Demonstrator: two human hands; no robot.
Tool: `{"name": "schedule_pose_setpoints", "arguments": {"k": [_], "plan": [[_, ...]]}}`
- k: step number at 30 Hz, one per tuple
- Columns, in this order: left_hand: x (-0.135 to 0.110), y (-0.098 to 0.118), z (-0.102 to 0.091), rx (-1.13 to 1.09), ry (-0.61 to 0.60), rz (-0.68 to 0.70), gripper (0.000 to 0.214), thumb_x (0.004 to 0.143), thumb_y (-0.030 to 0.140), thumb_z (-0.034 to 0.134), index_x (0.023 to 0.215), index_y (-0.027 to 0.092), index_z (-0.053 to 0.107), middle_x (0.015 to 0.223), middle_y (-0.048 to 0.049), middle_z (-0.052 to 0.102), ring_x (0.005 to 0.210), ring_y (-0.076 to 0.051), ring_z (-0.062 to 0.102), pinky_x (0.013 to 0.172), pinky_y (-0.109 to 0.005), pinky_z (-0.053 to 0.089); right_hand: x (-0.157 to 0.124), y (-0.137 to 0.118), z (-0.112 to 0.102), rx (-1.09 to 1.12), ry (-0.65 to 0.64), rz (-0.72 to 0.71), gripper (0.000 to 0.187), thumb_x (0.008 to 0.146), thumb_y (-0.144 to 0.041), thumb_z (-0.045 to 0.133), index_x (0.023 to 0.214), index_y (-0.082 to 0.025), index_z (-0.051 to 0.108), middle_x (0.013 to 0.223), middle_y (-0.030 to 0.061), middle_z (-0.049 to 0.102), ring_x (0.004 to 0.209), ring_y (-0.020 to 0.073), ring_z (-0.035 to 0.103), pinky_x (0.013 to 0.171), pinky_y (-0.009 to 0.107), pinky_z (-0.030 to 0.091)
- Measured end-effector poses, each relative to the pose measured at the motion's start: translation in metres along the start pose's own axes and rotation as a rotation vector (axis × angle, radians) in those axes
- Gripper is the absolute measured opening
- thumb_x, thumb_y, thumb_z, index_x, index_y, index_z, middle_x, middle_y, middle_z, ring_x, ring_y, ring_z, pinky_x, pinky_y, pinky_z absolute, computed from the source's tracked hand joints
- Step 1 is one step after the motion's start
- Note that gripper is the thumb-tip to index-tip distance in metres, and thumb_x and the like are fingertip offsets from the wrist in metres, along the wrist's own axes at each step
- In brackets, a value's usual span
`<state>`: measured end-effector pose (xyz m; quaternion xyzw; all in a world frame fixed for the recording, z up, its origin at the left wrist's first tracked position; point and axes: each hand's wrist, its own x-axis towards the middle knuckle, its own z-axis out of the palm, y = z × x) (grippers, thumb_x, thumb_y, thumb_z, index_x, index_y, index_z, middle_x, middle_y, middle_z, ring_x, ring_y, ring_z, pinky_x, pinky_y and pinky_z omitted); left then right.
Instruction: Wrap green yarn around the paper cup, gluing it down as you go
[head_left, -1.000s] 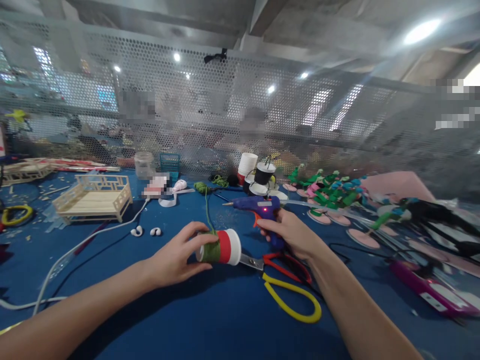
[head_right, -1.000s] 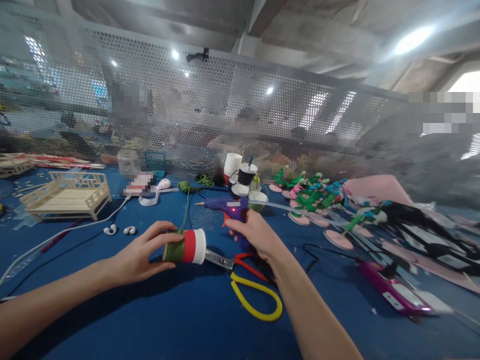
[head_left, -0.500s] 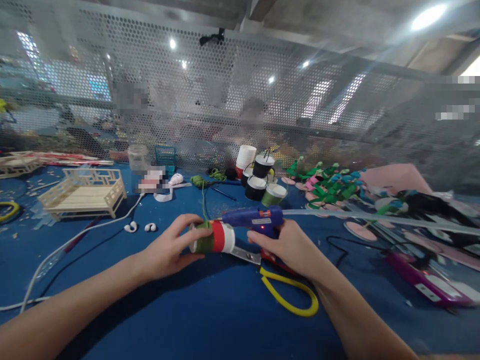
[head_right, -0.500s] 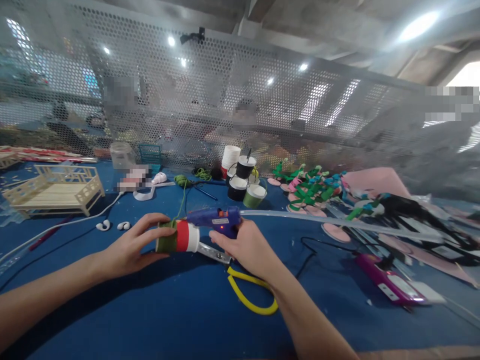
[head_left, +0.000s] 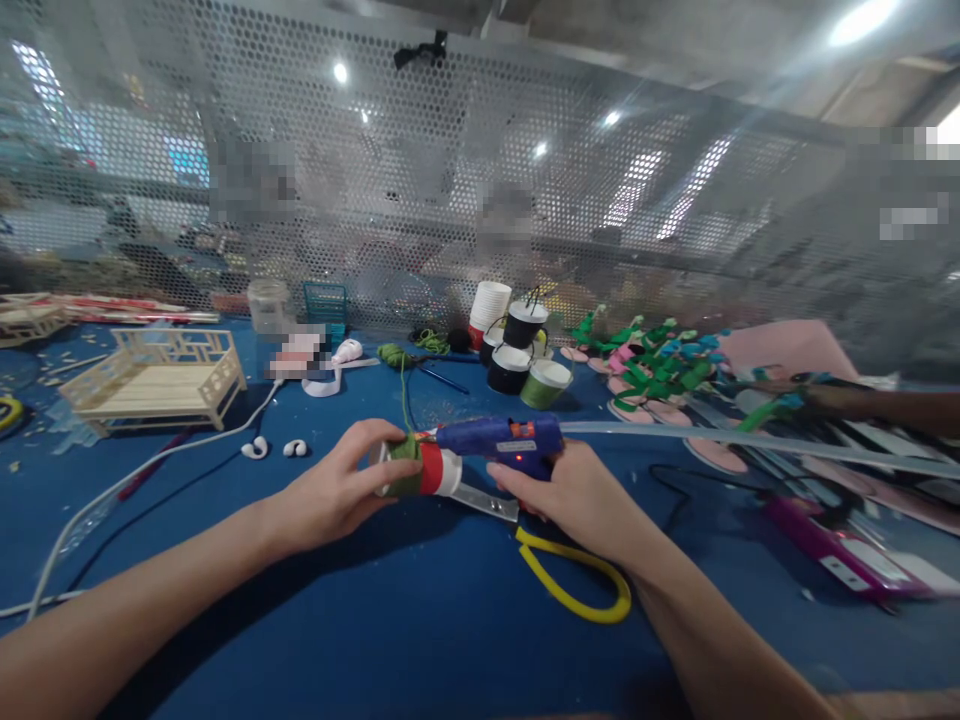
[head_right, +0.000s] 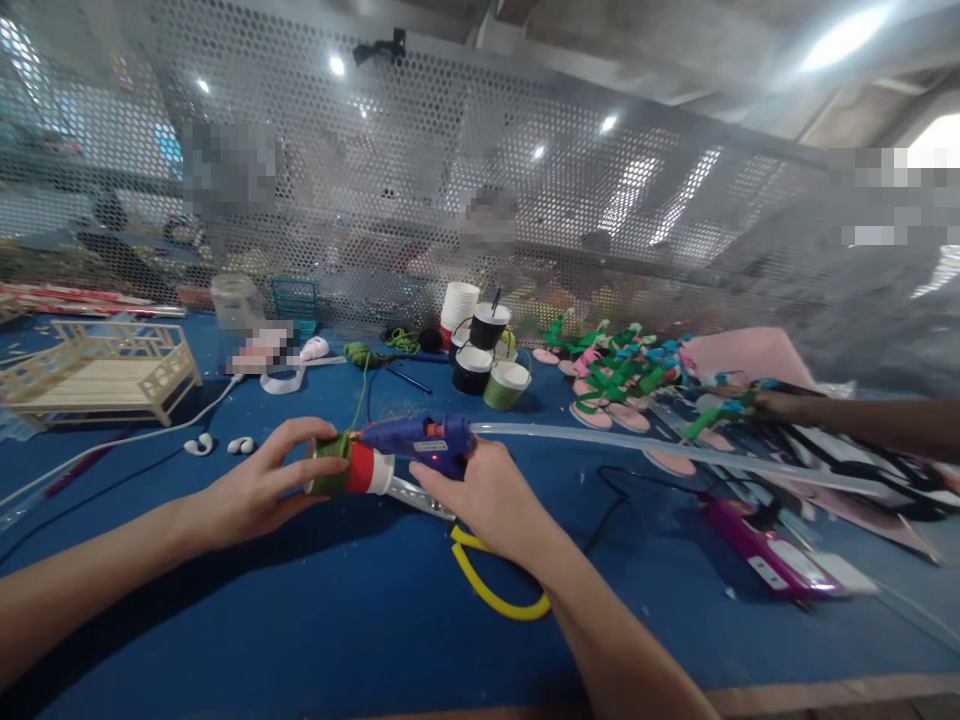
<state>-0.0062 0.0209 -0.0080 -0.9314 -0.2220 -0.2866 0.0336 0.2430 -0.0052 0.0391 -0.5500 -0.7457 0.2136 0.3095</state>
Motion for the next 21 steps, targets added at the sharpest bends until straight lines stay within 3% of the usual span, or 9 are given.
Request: {"name": "schedule_pose_setpoints", "arguments": {"k": [14,21], "plan": [[-0.0005,0.0002,0.0012,-0.104,0.006,-0.1,0.036,0.083,0.01,0.049,0.116,0.023,0.039,0.115,-0.0111,0.038,0.11,-0.024,0.042,0.09,-0.043,0.046,-0.0011,-0.0026,0.0007,-0.03,0.029,-0.042,0.02,0.071,-0.032,0.056,0.055,-0.021,0.05,0.046,-0.0013,0.052,0.056,0.0175,0.056,0.048,0.026,0.043],[-0.0025,-0.0018,0.0037,-0.171,0.024,-0.16,0.039,0.082,0.012,0.053,0.117,0.023,0.041,0.117,-0.0106,0.039,0.11,-0.023,0.043,0.093,-0.042,0.044,-0.0027,-0.0054,-0.0004,-0.003,0.018,-0.052,0.014,0.07,-0.03,0.055,0.061,-0.02,0.051,0.059,0.0002,0.059,0.055,0.0154,0.054,0.051,0.026,0.044]]}}
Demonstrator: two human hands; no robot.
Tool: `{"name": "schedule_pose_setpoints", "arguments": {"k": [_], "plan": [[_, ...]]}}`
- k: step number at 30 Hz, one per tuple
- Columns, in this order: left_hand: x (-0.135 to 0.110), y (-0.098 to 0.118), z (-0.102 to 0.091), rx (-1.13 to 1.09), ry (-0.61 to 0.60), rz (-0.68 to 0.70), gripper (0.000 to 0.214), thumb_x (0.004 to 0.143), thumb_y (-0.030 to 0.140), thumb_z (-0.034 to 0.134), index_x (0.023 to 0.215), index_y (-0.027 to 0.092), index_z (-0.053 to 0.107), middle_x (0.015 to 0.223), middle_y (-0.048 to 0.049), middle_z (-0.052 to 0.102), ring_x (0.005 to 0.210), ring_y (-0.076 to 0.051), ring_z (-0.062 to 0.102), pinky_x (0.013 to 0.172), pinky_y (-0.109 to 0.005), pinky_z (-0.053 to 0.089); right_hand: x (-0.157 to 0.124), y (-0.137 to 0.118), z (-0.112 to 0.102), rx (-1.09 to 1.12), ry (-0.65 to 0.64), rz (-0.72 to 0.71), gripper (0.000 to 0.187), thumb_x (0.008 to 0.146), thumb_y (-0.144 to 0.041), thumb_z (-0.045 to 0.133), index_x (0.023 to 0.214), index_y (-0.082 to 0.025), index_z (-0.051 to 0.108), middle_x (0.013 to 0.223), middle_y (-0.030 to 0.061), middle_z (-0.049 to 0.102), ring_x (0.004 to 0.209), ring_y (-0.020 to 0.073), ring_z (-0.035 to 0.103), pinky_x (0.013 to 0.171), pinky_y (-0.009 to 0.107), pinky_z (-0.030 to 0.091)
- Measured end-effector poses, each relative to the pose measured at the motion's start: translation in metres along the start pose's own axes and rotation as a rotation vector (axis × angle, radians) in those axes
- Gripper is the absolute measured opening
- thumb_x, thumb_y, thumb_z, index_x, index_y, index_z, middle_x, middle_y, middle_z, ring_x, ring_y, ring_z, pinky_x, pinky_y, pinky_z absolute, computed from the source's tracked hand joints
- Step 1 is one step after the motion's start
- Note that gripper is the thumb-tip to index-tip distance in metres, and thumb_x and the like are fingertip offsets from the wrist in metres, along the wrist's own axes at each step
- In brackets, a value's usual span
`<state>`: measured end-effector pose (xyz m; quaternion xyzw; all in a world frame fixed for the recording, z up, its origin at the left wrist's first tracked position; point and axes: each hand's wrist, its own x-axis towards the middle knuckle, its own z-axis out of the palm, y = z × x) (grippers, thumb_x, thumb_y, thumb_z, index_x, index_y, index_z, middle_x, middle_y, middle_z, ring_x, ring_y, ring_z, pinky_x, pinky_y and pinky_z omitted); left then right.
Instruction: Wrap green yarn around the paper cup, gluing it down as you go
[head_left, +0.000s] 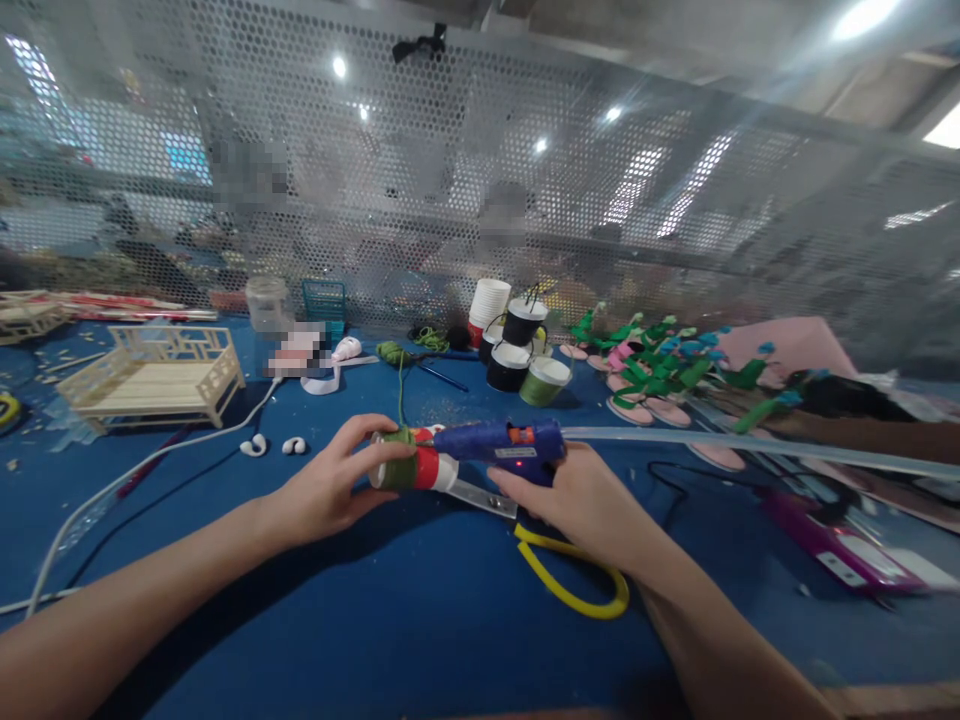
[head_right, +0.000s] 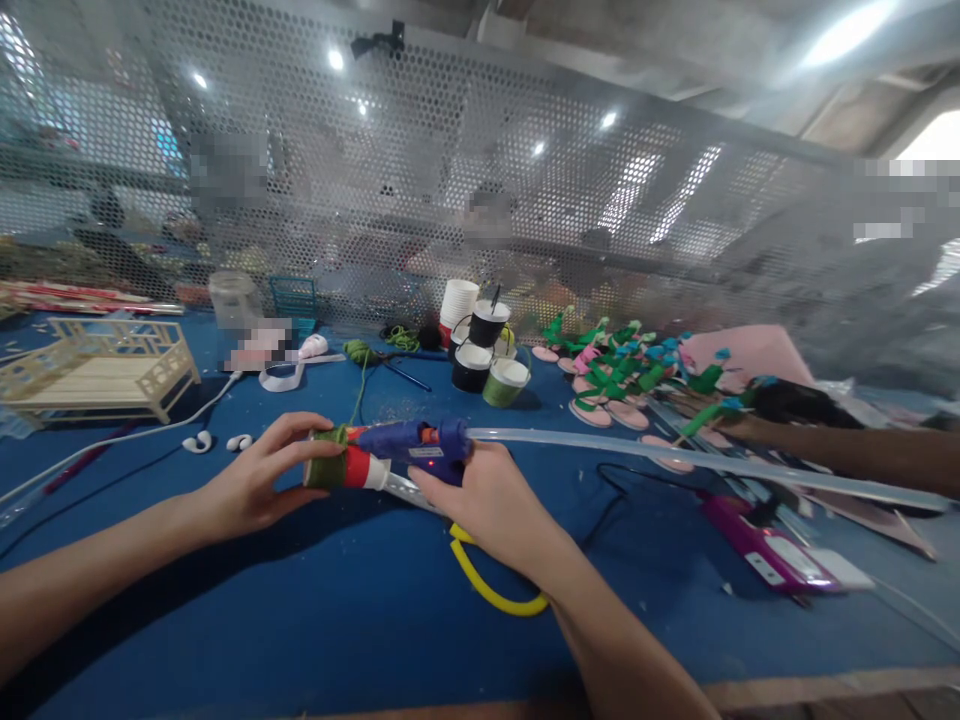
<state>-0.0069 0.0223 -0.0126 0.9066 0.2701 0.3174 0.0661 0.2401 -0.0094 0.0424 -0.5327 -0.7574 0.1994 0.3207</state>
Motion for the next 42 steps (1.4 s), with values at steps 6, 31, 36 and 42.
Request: {"name": "schedule_pose_setpoints", "arguments": {"k": [6,31,36,42], "plan": [[0.0014,-0.001,-0.0005,-0.04,0.026,-0.028,0.041,0.081,0.014,0.054,0.118,0.024,0.04,0.114,-0.0097,0.039,0.107,-0.023,0.044,0.091,-0.043,0.045,-0.0017,0.0021,0.0005,0.013,-0.021,-0.001,0.013,0.072,-0.031,0.055,0.066,-0.019,0.056,0.061,-0.0004,0.06,0.054,0.0151,0.055,0.051,0.025,0.045],[0.0041,0.003,-0.0038,0.145,-0.001,0.166,0.03,0.084,0.01,0.049,0.112,0.019,0.043,0.111,-0.012,0.041,0.108,-0.024,0.042,0.088,-0.041,0.045,-0.0004,0.0012,-0.0018,-0.071,0.018,0.005,0.024,0.07,-0.03,0.054,0.052,-0.021,0.042,0.049,-0.0022,0.05,0.049,0.0127,0.048,0.045,0.023,0.038],[0.005,0.0032,-0.0037,0.17,-0.01,0.207,0.03,0.084,0.007,0.048,0.111,0.018,0.043,0.11,-0.0125,0.041,0.107,-0.024,0.042,0.087,-0.041,0.045,0.0,0.0008,-0.0009,-0.056,0.015,-0.002,0.023,0.071,-0.029,0.054,0.052,-0.021,0.044,0.047,-0.0025,0.049,0.051,0.0139,0.05,0.046,0.024,0.039],[0.0017,0.0024,-0.0015,0.047,-0.006,0.072,0.035,0.083,0.013,0.051,0.115,0.021,0.042,0.114,-0.0118,0.04,0.109,-0.024,0.042,0.09,-0.041,0.044,-0.0008,0.0018,0.0005,-0.062,0.005,0.005,0.018,0.072,-0.03,0.054,0.058,-0.019,0.05,0.053,-0.0014,0.055,0.048,0.0128,0.049,0.048,0.024,0.041]]}}
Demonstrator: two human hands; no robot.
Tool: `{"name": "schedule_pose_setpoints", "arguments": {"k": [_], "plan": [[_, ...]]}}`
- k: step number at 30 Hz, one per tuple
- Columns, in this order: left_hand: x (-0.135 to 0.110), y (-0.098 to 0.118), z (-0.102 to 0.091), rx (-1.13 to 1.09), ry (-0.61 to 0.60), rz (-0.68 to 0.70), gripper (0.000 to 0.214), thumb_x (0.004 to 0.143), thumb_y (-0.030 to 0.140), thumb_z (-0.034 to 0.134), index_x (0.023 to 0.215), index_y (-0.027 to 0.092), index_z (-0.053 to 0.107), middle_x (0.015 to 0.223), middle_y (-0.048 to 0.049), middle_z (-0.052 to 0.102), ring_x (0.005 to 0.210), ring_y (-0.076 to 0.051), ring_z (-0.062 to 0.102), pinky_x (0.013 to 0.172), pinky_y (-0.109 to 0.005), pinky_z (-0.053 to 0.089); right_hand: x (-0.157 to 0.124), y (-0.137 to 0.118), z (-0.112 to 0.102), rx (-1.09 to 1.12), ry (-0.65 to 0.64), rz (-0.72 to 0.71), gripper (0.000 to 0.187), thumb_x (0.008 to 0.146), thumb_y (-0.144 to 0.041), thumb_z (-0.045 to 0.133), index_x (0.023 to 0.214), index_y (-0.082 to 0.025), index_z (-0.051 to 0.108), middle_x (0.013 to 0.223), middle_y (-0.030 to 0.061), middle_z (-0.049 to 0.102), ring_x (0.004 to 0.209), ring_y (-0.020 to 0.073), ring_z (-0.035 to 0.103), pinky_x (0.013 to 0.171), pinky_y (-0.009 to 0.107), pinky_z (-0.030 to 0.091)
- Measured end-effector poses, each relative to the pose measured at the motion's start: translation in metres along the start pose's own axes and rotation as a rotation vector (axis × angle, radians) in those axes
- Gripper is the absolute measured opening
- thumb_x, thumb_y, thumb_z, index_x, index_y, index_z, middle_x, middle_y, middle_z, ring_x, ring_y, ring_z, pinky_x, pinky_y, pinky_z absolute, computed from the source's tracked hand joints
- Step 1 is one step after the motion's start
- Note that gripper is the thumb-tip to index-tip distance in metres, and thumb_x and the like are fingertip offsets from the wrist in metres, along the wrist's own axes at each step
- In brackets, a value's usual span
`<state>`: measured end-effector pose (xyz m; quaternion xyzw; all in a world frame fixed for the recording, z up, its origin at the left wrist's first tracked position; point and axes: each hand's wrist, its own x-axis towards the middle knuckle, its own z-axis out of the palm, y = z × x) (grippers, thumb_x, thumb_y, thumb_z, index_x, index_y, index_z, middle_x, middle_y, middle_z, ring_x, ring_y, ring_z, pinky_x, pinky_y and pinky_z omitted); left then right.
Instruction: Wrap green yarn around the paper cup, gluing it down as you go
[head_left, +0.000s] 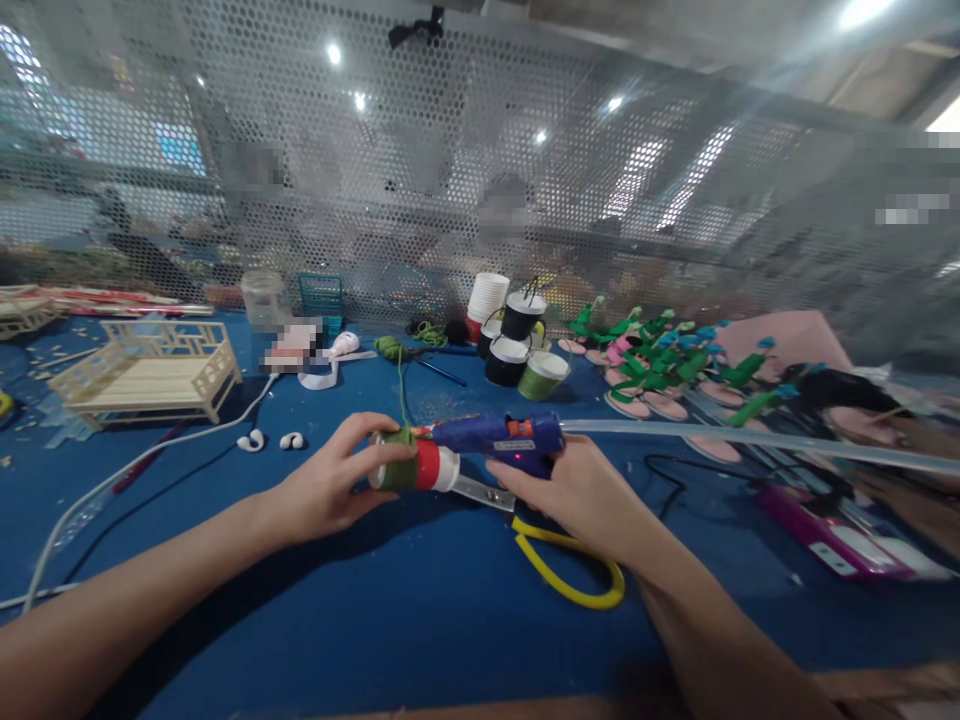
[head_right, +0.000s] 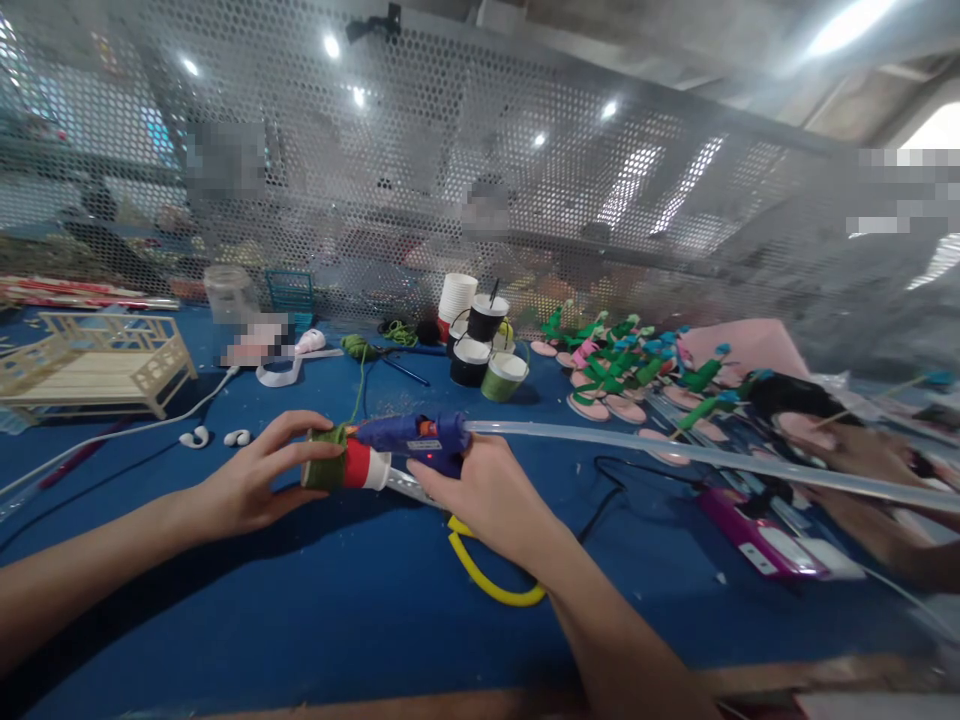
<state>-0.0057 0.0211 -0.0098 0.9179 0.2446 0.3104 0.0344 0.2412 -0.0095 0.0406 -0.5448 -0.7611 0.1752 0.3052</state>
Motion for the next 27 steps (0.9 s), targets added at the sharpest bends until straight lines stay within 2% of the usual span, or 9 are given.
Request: {"name": "schedule_pose_setpoints", "arguments": {"k": [3,9,15,19,23,27], "plan": [[-0.0006,-0.0011,0.0004,-0.058,0.018,-0.062,0.036,0.082,0.018,0.054,0.116,0.02,0.042,0.114,-0.0117,0.041,0.107,-0.023,0.043,0.091,-0.039,0.044,-0.0009,-0.0009,-0.0006,-0.006,0.008,0.011,0.016,0.071,-0.03,0.054,0.062,-0.018,0.052,0.056,-0.0007,0.057,0.05,0.0134,0.051,0.05,0.025,0.043],[0.0009,0.0005,-0.0011,-0.124,0.04,-0.132,0.036,0.082,0.024,0.056,0.115,0.02,0.044,0.111,-0.0101,0.042,0.105,-0.022,0.046,0.091,-0.038,0.044,-0.002,-0.0026,-0.0015,0.016,0.006,-0.014,0.019,0.071,-0.031,0.055,0.058,-0.019,0.05,0.055,-0.0014,0.055,0.048,0.0128,0.05,0.046,0.023,0.041],[0.0023,0.0022,-0.0031,-0.168,0.044,-0.202,0.035,0.081,0.027,0.056,0.114,0.021,0.044,0.111,-0.0089,0.043,0.107,-0.022,0.045,0.092,-0.039,0.042,-0.0039,0.0005,-0.0003,0.004,-0.039,-0.013,0.02,0.073,-0.031,0.055,0.057,-0.018,0.05,0.05,-0.0028,0.052,0.043,0.0112,0.046,0.041,0.022,0.038],[0.0026,0.0018,-0.0033,-0.198,0.05,-0.242,0.036,0.081,0.027,0.057,0.114,0.021,0.045,0.111,-0.0085,0.043,0.106,-0.022,0.045,0.093,-0.039,0.041,-0.0041,-0.0003,-0.0008,0.039,-0.047,-0.054,0.017,0.074,-0.029,0.055,0.061,-0.018,0.054,0.054,-0.002,0.056,0.047,0.012,0.05,0.045,0.022,0.04],[0.003,0.0014,-0.004,-0.204,0.056,-0.257,0.037,0.08,0.027,0.058,0.113,0.021,0.045,0.108,-0.0077,0.044,0.103,-0.021,0.046,0.091,-0.039,0.042,-0.0038,-0.0014,-0.0012,0.071,-0.058,-0.082,0.012,0.076,-0.029,0.055,0.07,-0.019,0.06,0.063,-0.0011,0.062,0.056,0.0137,0.056,0.051,0.023,0.044],[0.0027,0.0017,-0.0042,-0.171,0.052,-0.213,0.037,0.08,0.026,0.058,0.114,0.021,0.043,0.109,-0.0084,0.043,0.105,-0.022,0.045,0.092,-0.04,0.042,-0.0035,-0.0013,-0.0017,0.019,-0.038,-0.066,0.015,0.075,-0.028,0.055,0.062,-0.019,0.055,0.057,-0.0025,0.057,0.05,0.0122,0.051,0.048,0.022,0.041]]}}
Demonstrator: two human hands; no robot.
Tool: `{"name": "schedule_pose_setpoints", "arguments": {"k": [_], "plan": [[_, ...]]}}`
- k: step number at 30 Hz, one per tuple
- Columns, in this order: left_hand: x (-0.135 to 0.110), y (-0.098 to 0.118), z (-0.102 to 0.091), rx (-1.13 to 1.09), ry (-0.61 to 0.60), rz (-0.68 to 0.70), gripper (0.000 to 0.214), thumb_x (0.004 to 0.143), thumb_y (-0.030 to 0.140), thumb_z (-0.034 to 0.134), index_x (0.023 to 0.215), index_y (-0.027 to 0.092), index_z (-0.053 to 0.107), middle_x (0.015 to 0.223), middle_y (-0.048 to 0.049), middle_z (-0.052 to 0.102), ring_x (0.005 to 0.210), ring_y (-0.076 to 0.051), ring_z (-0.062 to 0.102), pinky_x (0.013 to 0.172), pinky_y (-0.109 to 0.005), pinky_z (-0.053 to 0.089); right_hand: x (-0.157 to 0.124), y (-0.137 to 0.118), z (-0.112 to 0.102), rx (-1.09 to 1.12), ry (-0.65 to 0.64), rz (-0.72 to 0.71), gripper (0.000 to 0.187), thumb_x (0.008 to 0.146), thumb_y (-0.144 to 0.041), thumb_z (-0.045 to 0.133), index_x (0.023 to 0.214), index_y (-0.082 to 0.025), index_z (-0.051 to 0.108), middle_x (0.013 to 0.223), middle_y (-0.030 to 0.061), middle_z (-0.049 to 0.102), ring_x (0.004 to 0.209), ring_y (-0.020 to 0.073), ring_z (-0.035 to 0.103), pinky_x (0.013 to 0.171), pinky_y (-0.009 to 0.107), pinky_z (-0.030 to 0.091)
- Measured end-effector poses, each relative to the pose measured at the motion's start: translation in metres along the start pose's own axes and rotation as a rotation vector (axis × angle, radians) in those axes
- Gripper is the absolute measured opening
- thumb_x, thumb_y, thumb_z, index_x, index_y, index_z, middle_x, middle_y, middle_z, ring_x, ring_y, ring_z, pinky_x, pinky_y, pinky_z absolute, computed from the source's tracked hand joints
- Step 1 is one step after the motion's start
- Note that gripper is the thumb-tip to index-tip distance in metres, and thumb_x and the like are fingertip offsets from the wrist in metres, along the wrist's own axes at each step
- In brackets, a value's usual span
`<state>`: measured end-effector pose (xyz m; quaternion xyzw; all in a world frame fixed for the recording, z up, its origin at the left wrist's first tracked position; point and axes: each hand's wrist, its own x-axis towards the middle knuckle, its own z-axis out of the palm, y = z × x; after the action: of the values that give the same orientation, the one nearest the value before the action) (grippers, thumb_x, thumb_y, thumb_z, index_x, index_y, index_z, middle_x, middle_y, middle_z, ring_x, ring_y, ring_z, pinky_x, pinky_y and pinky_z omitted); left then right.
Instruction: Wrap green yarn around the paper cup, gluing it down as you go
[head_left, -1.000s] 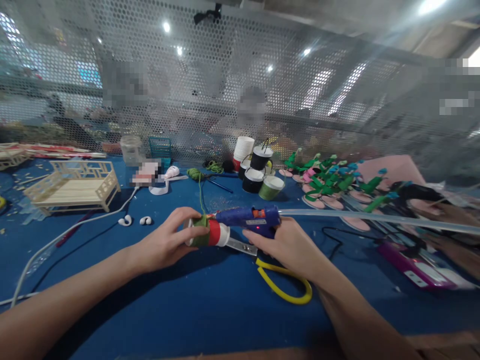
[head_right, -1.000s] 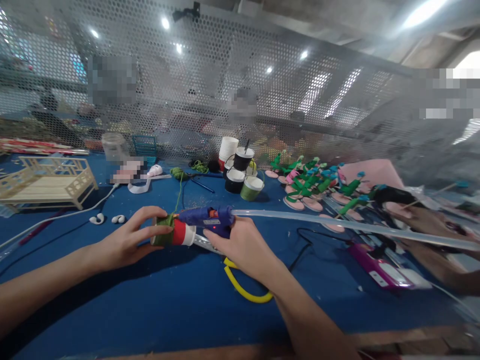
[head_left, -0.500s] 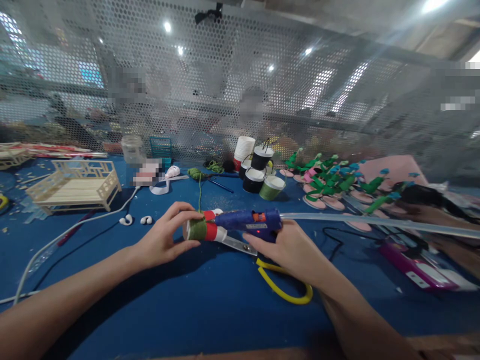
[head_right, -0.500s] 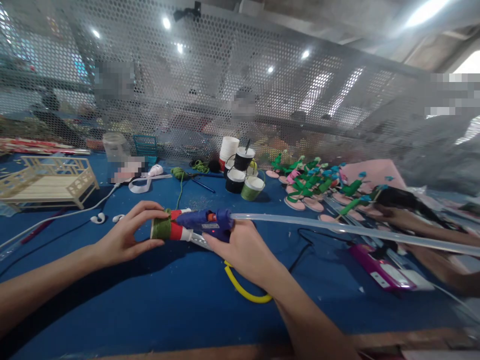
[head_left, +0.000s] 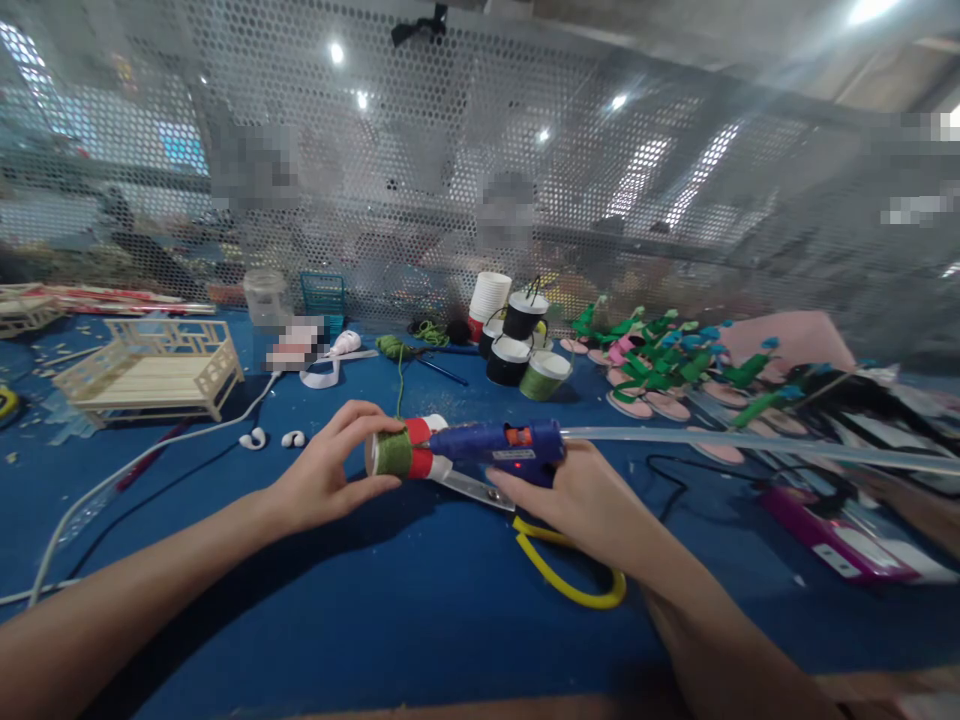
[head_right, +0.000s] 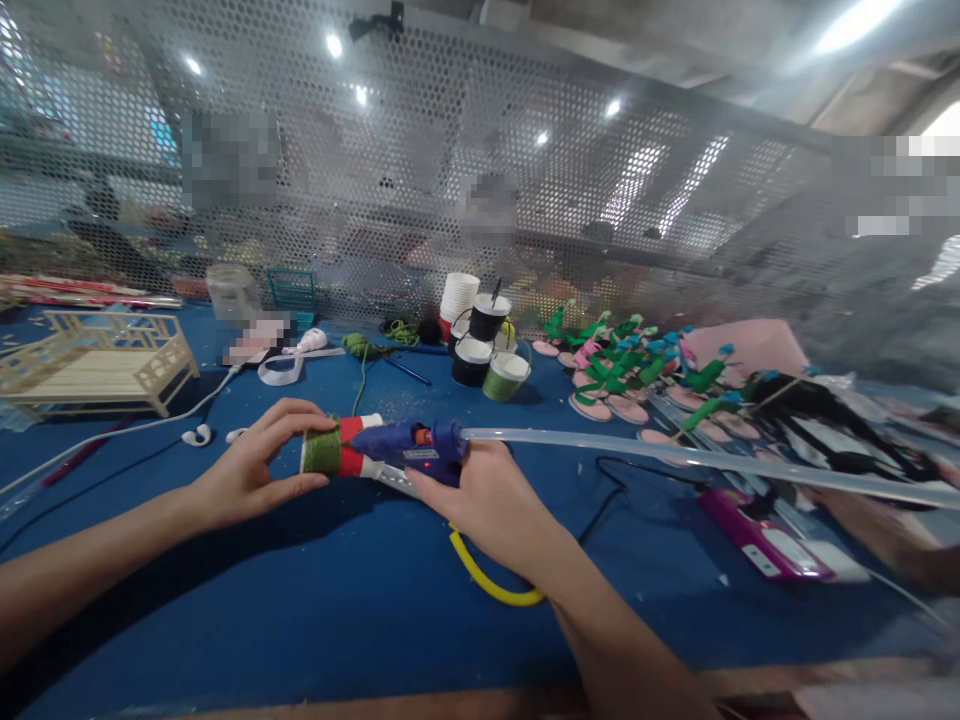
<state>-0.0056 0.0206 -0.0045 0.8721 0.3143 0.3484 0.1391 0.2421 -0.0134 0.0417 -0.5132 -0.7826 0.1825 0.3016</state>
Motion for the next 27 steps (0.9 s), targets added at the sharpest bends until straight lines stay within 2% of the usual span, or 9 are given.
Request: {"name": "schedule_pose_setpoints", "arguments": {"k": [7,18,23,27], "plan": [[-0.0028,-0.0019,0.003,0.115,-0.033,0.148,0.038,0.081,0.019,0.054,0.116,0.022,0.041,0.112,-0.0106,0.041,0.105,-0.023,0.044,0.089,-0.04,0.045,0.0016,-0.0022,-0.0007,0.007,0.024,0.072,0.017,0.072,-0.029,0.055,0.06,-0.019,0.051,0.055,-0.0025,0.055,0.049,0.0122,0.05,0.048,0.023,0.041],[-0.0007,0.0031,0.0018,0.234,-0.046,0.3,0.033,0.081,0.011,0.052,0.112,0.02,0.045,0.109,-0.0123,0.044,0.105,-0.025,0.044,0.087,-0.043,0.045,0.0036,0.0026,0.0015,-0.031,0.042,0.052,0.022,0.071,-0.031,0.054,0.054,-0.02,0.044,0.051,-0.0022,0.051,0.048,0.013,0.049,0.045,0.024,0.039],[-0.0018,0.0028,0.0025,0.109,-0.059,0.185,0.035,0.082,0.019,0.054,0.115,0.02,0.043,0.111,-0.012,0.043,0.105,-0.023,0.045,0.088,-0.039,0.045,0.0026,0.0001,0.0019,-0.03,0.05,0.049,0.023,0.071,-0.03,0.053,0.053,-0.02,0.043,0.052,-0.0016,0.052,0.048,0.0126,0.048,0.045,0.024,0.039],[-0.0017,0.0019,0.0028,0.01,-0.012,0.091,0.036,0.081,0.025,0.056,0.114,0.019,0.044,0.109,-0.0102,0.043,0.104,-0.022,0.046,0.089,-0.038,0.044,0.0021,-0.0026,0.001,-0.017,0.06,0.033,0.021,0.071,-0.029,0.054,0.054,-0.02,0.045,0.052,-0.0009,0.053,0.047,0.0129,0.049,0.046,0.024,0.041]]}}
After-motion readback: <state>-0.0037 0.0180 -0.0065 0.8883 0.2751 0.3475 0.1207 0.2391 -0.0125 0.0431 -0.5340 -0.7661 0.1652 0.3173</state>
